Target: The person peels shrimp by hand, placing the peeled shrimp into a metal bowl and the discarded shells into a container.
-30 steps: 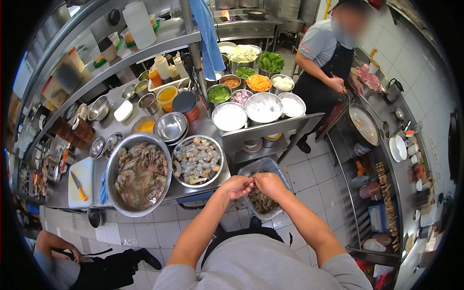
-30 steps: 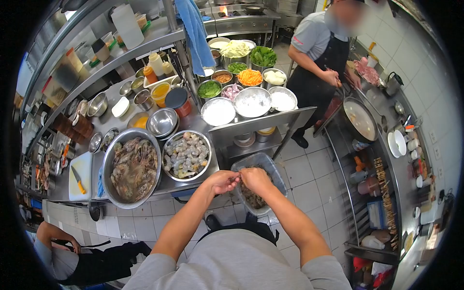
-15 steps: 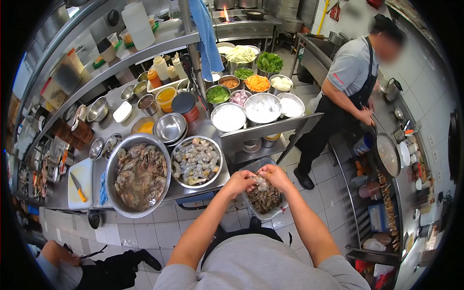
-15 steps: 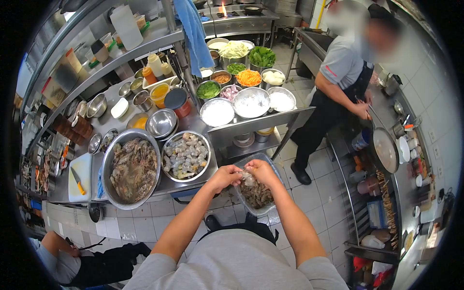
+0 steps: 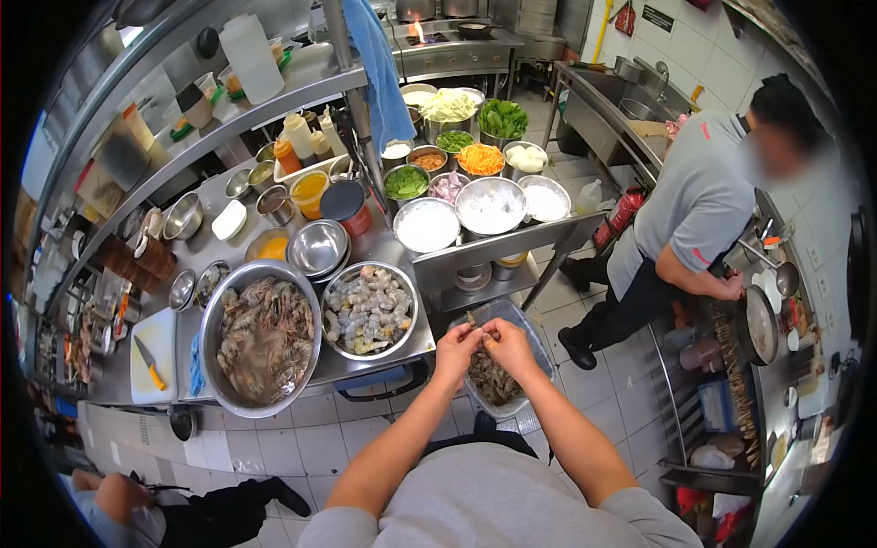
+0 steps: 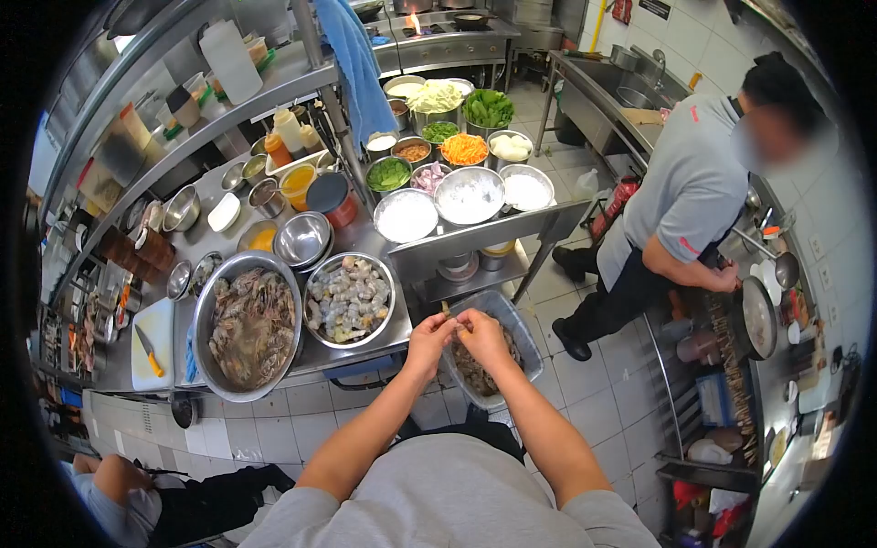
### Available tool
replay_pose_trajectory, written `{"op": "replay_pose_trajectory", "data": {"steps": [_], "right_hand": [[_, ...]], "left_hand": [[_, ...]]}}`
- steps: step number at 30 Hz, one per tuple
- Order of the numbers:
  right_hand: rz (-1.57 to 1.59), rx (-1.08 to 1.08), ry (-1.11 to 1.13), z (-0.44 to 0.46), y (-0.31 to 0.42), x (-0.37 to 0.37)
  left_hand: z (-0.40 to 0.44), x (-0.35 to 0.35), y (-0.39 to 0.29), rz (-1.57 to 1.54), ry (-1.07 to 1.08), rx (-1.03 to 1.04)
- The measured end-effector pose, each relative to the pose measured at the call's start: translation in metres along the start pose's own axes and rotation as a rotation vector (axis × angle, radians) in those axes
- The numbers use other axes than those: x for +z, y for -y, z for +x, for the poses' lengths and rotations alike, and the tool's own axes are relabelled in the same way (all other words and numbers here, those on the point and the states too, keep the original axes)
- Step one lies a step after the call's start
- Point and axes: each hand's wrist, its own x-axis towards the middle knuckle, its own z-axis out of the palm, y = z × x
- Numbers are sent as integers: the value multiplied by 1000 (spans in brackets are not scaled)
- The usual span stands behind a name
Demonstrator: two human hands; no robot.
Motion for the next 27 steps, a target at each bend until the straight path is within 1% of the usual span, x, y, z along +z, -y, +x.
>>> {"op": "replay_pose_trajectory", "data": {"steps": [1, 2, 4, 5, 6, 7, 8, 10, 11, 13, 14, 16, 17, 19, 20, 22, 24, 25, 26, 27], "right_hand": [[-148, -98, -17, -1, 3, 0], [-148, -97, -19, -1, 1, 0], [-314, -220, -23, 2, -8, 3], [-313, -221, -23, 4, -13, 5], [-216, -100, -25, 6, -18, 8], [-120, 21, -27, 8, -25, 9], [-120, 21, -28, 11, -31, 8], [476, 410, 136, 17, -31, 3], [476, 410, 135, 17, -31, 1], [537, 345, 296, 14, -17, -6], [537, 344, 294, 14, -15, -7], [160, 169, 281, 13, -15, -6], [160, 169, 280, 13, -15, -6], [-90, 106, 243, 13, -8, -7], [-90, 106, 243, 12, -5, -6], [-91, 89, 159, 7, 0, -3], [-60, 65, 163, 3, 5, -1], [-28, 42, 160, 3, 7, -1], [-27, 43, 161, 1, 6, 0], [-62, -36, 158, 1, 4, -1]], "left_hand": [[0, -1, 1, 21, -6, -15], [0, -2, 2, 42, -12, -29], [2, -4, 9, 63, -16, -44], [3, -4, 12, 166, -7, -17], [3, -3, 10, 268, 1, 12], [3, -3, 8, 269, 1, 12], [4, -4, 5, 286, 10, 30], [5, -7, 3, 302, 20, 47], [5, -9, 3, 301, 36, 51], [10, -13, 9, 301, 54, 56], [12, -15, 13, 309, 58, 92], [10, -13, 15, 317, 62, 127], [9, -12, 16, 343, 75, 145], [5, -10, 13, 369, 87, 162], [5, -10, 10, 315, 77, 146], [3, -10, 3, 258, 64, 127], [1, -11, -4, 169, 34, 18], [0, -11, -7, 169, 33, 17], [-1, -10, -9, 110, -6, -38], [-1, -11, -9, 50, -43, -94]]}}
